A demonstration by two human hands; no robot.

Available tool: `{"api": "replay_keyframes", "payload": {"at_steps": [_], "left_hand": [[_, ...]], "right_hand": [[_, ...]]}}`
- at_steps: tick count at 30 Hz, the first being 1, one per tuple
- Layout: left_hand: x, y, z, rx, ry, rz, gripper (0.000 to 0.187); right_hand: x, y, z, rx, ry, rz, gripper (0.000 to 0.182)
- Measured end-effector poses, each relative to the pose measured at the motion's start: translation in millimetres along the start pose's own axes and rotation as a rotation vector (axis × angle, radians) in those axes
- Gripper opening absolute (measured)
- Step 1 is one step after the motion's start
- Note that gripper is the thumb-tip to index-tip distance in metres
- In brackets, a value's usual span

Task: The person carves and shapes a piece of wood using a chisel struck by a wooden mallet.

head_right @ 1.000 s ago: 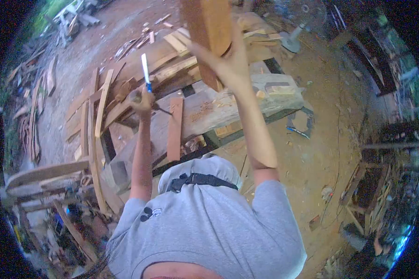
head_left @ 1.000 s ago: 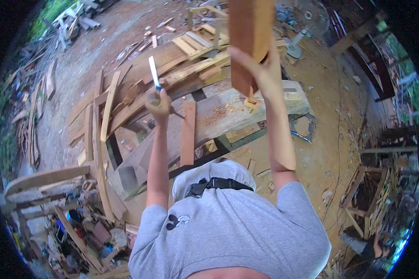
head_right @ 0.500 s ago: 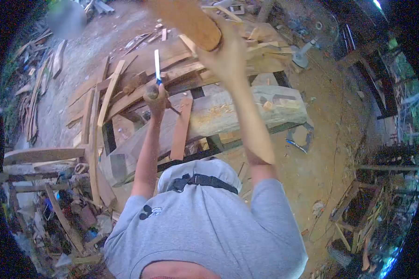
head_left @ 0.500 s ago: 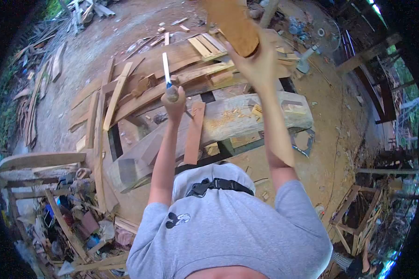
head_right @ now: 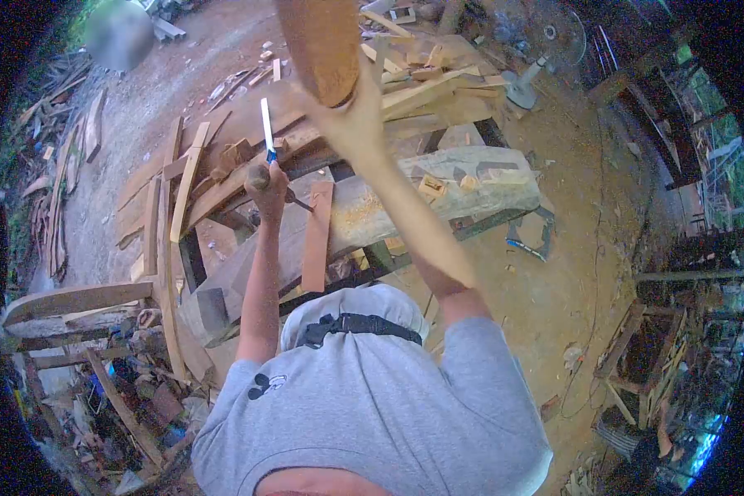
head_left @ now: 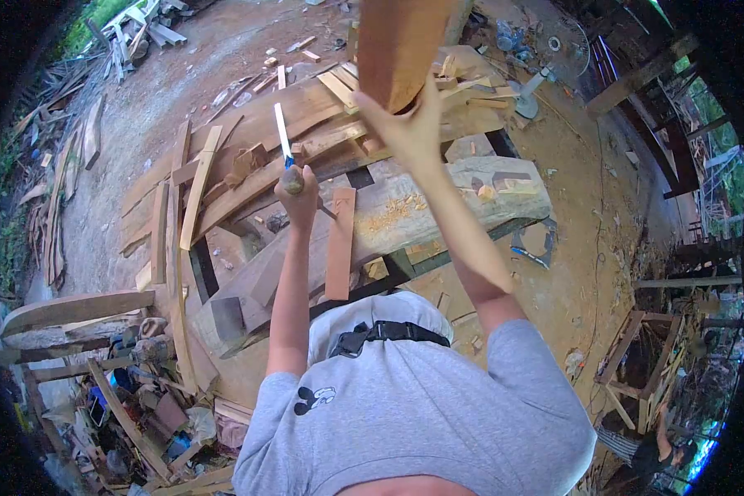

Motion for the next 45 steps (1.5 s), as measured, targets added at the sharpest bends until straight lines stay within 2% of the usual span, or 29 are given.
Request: {"api": "replay_keyframes", "payload": {"at_steps": [2, 4, 5, 6, 7, 8, 9, 10, 12, 13, 14, 16, 18, 19, 20, 21, 22, 24, 26, 28, 29, 32, 33, 36, 38, 40, 41, 44, 45], "left_hand": [[1.4, -3.3, 5.3, -0.038, -0.025, -0.015, 0.027], [1.6, 2.8, -4.4, -0.062, -0.050, -0.029, 0.025], [-3.3, 8.0, -20.9, 0.317, 0.256, 0.119, 0.022], [-4.2, 6.5, -29.3, 0.693, 0.562, 0.269, 0.018], [-5.4, 5.9, -42.4, 0.003, -0.113, 0.132, 0.014], [-4.0, 0.2, -25.7, -0.003, -0.115, 0.133, 0.014], [-4.0, -1.9, -8.9, -0.084, -0.112, 0.089, 0.016], [-1.7, -2.2, 2.5, -0.162, -0.110, 0.047, 0.018], [0.5, -4.3, 6.3, -0.120, -0.066, 0.038, 0.021], [2.4, -4.4, 12.2, -0.087, -0.030, 0.006, 0.023], [4.3, -5.2, 15.3, -0.054, 0.005, -0.028, 0.024], [3.2, -5.0, 3.7, -0.068, -0.017, -0.022, 0.025], [2.5, 7.2, -35.4, -0.069, -0.038, -0.004, 0.025], [-0.3, 15.6, -74.2, 0.013, -0.040, 0.137, 0.026], [0.6, 12.7, -36.1, 0.091, -0.035, 0.279, 0.027], [3.7, -1.6, -0.9, -0.100, -0.039, 0.080, 0.026], [2.7, -2.5, 9.1, -0.061, -0.060, -0.001, 0.026], [2.9, -2.5, 4.2, 0.124, 0.097, 0.030, 0.028], [6.8, -5.3, 2.0, 0.059, 0.134, 0.044, 0.030], [4.5, -2.8, -8.8, 0.028, 0.107, 0.054, 0.027], [4.1, -4.1, -4.8, 0.012, 0.079, 0.050, 0.026], [6.9, -3.0, -24.8, 0.080, 0.057, 0.098, 0.026], [5.6, -2.8, -39.0, 0.153, 0.060, 0.139, 0.027], [5.2, -4.5, -4.0, -0.050, -0.020, 0.044, 0.028], [4.9, -3.7, -2.5, 0.000, 0.005, 0.033, 0.030], [2.8, -5.8, -1.4, 0.001, 0.032, 0.029, 0.031], [2.1, -7.3, 0.1, -0.001, 0.037, 0.027, 0.031], [8.3, -5.2, 6.0, -0.034, -0.011, 0.005, 0.029], [10.3, -3.6, 0.5, -0.029, -0.011, 0.004, 0.029]], "right_hand": [[1.0, -14.2, 5.3, 0.030, 0.143, -0.002, 0.053], [-14.0, -27.2, 33.3, -0.328, -0.314, -0.351, 0.058], [-24.4, -24.6, 15.0, -0.410, -0.823, -0.660, 0.064], [-28.0, -21.8, 18.6, -0.409, -0.824, -0.658, 0.064], [-30.6, -17.9, 23.1, -0.523, -0.942, -0.594, 0.065], [-29.0, -12.9, 14.5, -0.638, -1.057, -0.532, 0.066], [-34.7, -8.2, 4.9, -0.444, -1.033, -0.508, 0.063], [-33.4, 1.1, 1.1, -0.449, -1.032, -0.513, 0.063], [-35.8, 15.8, 0.3, -0.418, -0.557, -0.125, 0.062], [-30.7, 12.7, 11.1, -0.225, -0.293, -0.068, 0.063], [-20.6, 3.4, 7.3, -0.222, -0.295, -0.068, 0.063], [-6.9, -18.4, 0.1, 0.001, 0.090, -0.001, 0.064], [-24.9, -22.2, 20.6, -0.100, -0.089, -0.174, 0.064], [-29.1, -22.2, 20.8, -0.360, -0.617, -0.439, 0.061], [-31.1, -25.8, 23.9, -0.616, -1.144, -0.699, 0.058], [-35.7, -18.5, 27.6, -0.554, -1.079, -0.624, 0.062], [-39.1, -9.3, 20.8, -0.477, -1.041, -0.521, 0.060], [-40.5, 16.7, 0.9, -0.397, -0.738, -0.283, 0.056], [-29.4, 17.8, -3.9, -0.352, -0.456, -0.154, 0.054], [-18.6, 11.6, 3.6, 0.067, 0.116, 0.019, 0.052], [-21.8, 6.5, 9.6, 0.072, 0.125, 0.010, 0.052], [-33.7, -10.2, 19.5, -0.515, -0.559, -0.495, 0.061], [-36.2, -14.7, 11.6, -0.550, -1.095, -0.805, 0.065], [-38.3, 4.7, 3.4, -0.368, -0.921, -0.582, 0.067], [-38.3, 15.3, -3.3, -0.431, -0.884, -0.472, 0.058], [-36.3, 17.9, 4.0, -0.192, -0.189, -0.181, 0.048], [-29.6, 9.3, 9.0, -0.107, -0.100, -0.121, 0.046], [-29.8, -22.5, 32.7, -0.146, -0.169, -0.289, 0.050], [-38.4, -21.1, 31.5, -0.416, -0.541, -0.523, 0.056]]}}
Point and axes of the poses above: each hand's wrist, its own y-axis towards the middle knuckle, its own x-axis out of the palm, z = x × y, the point moved 2 cm from there along y, towards the middle knuckle, and after that the axes turned 7 degrees about -x, right-handed, at the moved point
